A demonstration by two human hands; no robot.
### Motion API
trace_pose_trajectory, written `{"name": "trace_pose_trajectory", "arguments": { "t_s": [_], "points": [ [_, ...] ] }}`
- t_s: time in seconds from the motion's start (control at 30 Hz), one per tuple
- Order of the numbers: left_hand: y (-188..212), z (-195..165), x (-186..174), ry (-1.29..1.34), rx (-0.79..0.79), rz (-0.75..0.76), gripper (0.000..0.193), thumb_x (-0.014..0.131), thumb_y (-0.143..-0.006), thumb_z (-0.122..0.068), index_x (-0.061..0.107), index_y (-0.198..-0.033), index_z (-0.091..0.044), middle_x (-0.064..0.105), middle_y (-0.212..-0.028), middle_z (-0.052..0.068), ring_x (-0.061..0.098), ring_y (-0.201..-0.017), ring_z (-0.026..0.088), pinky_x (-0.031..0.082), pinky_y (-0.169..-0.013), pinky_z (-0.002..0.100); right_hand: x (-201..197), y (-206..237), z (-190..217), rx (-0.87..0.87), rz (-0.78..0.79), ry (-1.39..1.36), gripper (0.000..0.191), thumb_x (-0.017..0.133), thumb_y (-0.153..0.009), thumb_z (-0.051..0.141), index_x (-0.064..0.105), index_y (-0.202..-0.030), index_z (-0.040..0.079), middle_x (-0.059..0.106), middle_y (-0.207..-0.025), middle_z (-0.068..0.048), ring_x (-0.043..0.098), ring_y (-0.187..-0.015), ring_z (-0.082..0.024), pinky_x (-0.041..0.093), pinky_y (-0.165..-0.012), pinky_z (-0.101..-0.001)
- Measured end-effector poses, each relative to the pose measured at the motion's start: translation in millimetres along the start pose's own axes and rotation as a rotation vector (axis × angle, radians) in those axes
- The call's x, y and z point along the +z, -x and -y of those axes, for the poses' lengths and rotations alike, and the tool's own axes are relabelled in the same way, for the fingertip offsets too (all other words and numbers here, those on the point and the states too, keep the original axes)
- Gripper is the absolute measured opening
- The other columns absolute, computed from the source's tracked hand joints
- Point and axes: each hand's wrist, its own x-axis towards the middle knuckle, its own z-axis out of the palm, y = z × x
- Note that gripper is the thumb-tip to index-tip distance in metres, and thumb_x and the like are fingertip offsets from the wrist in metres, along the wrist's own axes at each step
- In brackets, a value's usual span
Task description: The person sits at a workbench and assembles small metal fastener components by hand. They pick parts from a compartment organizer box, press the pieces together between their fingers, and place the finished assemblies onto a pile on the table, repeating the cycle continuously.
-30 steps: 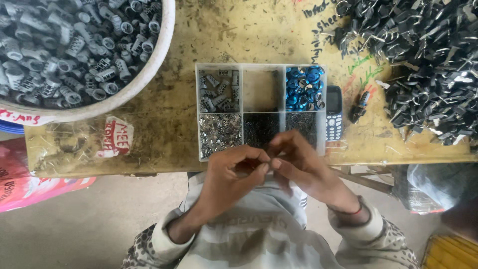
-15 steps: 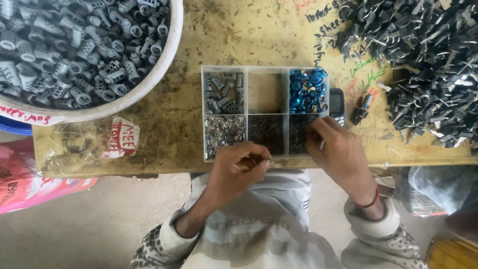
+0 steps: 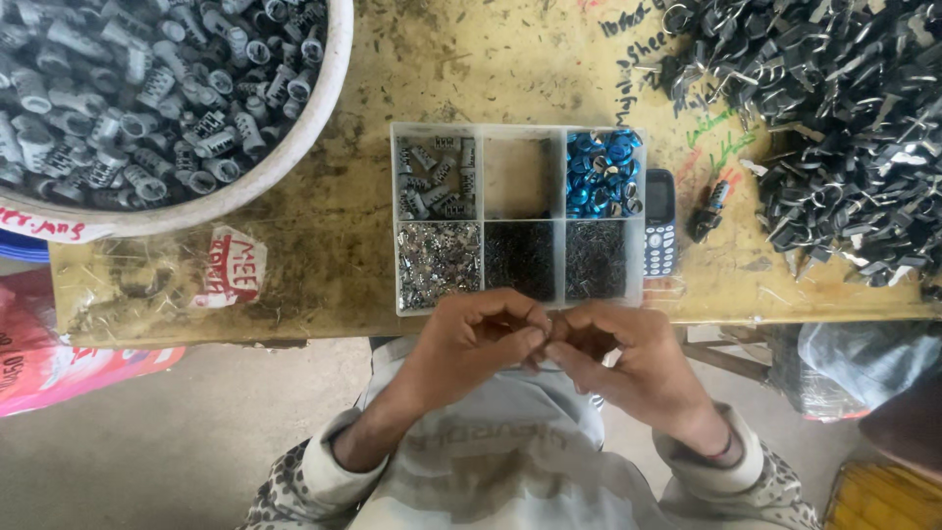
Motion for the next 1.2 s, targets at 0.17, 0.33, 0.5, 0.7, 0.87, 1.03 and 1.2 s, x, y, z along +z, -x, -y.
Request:
{"name": "trace_pose_trajectory", "arguments": {
  "t_s": [0.17, 0.33, 0.5, 0.7, 0.87, 1.03, 1.2],
  "points": [
    [3, -4, 1, 0.094, 0.051, 0.042, 0.016, 0.066, -0.102, -0.004, 0.068, -0.114, 0.006, 0.073, -0.103, 0.010, 0.074, -0.093, 0.015, 0.066, -0.084, 0.031, 2, 4, -1, 0.070, 0.017, -0.160, 0.011, 0.072, -0.090, 0.001, 0.070, -0.101, -0.002, 0.075, -0.079, -0.003, 0.066, -0.056, -0.005, 0.053, -0.046, -0.0208],
    [13, -15, 11, -0.240, 0.253, -0.136, 0.012, 0.069, -0.098, -0.001, 0.069, -0.109, 0.005, 0.071, -0.104, 0.008, 0.071, -0.095, 0.012, 0.063, -0.082, 0.026, 19, 4, -8, -0.194, -0.202, 0.093, 0.018, 0.076, -0.089, 0.001, 0.066, -0.104, -0.001, 0.073, -0.087, -0.007, 0.070, -0.067, -0.013, 0.055, -0.056, -0.0232],
    [10, -16, 6, 0.010, 0.012, -0.089, 0.005, 0.071, -0.100, 0.001, 0.072, -0.102, 0.004, 0.070, -0.085, 0.005, 0.063, -0.071, 0.007, 0.054, -0.063, 0.022, 25, -5, -14, -0.836, -0.295, 0.512, 0.033, 0.073, -0.081, -0.010, 0.070, -0.112, 0.000, 0.072, -0.104, -0.013, 0.074, -0.089, -0.025, 0.062, -0.072, -0.0341],
    [20, -1, -10, 0.129, -0.022, 0.048, 0.011, 0.072, -0.096, -0.002, 0.071, -0.105, 0.004, 0.069, -0.086, 0.004, 0.062, -0.071, 0.006, 0.051, -0.060, 0.022, 18, -15, -10, -0.614, -0.034, 0.109, 0.029, 0.077, -0.083, -0.007, 0.072, -0.108, 0.006, 0.073, -0.100, -0.006, 0.076, -0.088, -0.019, 0.061, -0.074, -0.0291],
    [8, 14, -32, 0.073, 0.053, -0.063, 0.010, 0.069, -0.098, -0.005, 0.070, -0.104, 0.002, 0.071, -0.083, 0.005, 0.065, -0.067, 0.008, 0.056, -0.058, 0.025, 5, -54, 21, -0.369, -0.151, 0.314, 0.023, 0.073, -0.091, -0.003, 0.072, -0.113, 0.004, 0.075, -0.101, -0.010, 0.077, -0.084, -0.021, 0.063, -0.069, -0.0298],
    [8, 16, -39, 0.098, 0.060, -0.034, 0.013, 0.069, -0.099, -0.006, 0.069, -0.106, 0.004, 0.069, -0.083, 0.006, 0.066, -0.070, 0.010, 0.057, -0.062, 0.026, 30, -136, 44, -0.611, -0.283, 0.756, 0.015, 0.078, -0.094, 0.009, 0.075, -0.107, 0.003, 0.067, -0.101, -0.015, 0.070, -0.081, -0.030, 0.055, -0.066, -0.0386],
    [15, 7, -48, 0.143, 0.084, -0.009, 0.011, 0.069, -0.098, -0.004, 0.068, -0.104, 0.005, 0.067, -0.084, 0.006, 0.064, -0.073, 0.010, 0.056, -0.065, 0.025, 56, -178, 41, -0.571, -0.246, 0.931, 0.016, 0.078, -0.085, 0.013, 0.073, -0.099, 0.007, 0.054, -0.100, -0.015, 0.065, -0.091, -0.034, 0.054, -0.072, -0.0477]
  ]
}}
